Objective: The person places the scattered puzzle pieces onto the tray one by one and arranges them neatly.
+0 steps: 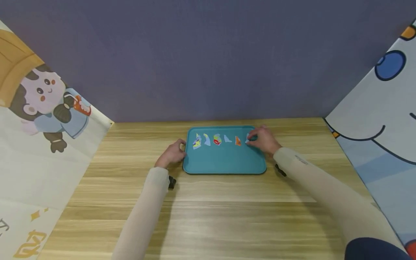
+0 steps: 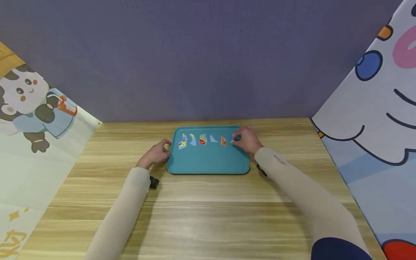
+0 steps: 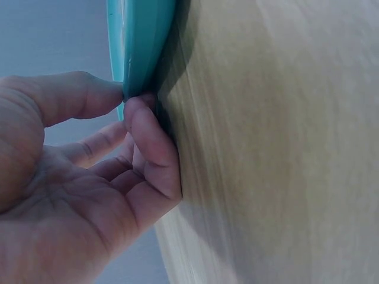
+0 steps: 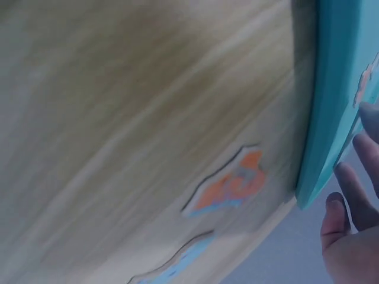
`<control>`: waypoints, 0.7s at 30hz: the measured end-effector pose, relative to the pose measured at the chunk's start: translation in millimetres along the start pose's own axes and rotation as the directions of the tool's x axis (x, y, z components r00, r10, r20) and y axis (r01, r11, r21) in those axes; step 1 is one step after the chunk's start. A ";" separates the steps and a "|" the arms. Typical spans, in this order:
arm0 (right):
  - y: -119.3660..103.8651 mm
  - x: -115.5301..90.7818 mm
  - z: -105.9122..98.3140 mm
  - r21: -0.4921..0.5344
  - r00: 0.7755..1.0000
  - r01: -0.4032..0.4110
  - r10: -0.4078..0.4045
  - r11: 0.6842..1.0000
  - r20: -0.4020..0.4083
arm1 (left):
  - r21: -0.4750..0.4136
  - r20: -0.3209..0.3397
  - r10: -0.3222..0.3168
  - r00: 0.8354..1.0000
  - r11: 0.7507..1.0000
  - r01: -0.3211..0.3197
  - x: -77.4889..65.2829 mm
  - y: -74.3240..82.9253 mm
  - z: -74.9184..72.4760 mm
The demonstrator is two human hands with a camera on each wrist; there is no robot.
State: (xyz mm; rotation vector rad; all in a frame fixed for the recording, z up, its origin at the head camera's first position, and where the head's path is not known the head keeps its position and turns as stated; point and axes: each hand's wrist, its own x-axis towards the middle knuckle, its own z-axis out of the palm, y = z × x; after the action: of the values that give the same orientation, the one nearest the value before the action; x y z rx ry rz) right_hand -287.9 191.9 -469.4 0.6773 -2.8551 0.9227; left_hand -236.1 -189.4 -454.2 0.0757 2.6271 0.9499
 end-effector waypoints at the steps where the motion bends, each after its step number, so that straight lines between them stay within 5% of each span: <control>1: 0.1 1.2 1.2 -0.004 1.000 0.003 -0.003 1.000 0.003 | -0.001 0.000 -0.001 1.000 1.000 0.001 0.1 0.2 0.2; 21: 1.0 9.6 11.2 -0.014 0.999 -0.003 0.003 1.000 0.042 | 0.001 -0.002 -0.005 1.000 1.000 0.005 0.5 0.1 -0.8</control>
State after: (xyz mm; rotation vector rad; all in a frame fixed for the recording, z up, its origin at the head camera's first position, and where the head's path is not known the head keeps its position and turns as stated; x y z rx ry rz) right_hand -296.2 182.5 -477.2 0.6996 -2.8967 0.8986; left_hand -236.8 -189.7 -453.7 0.0688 2.6289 0.9470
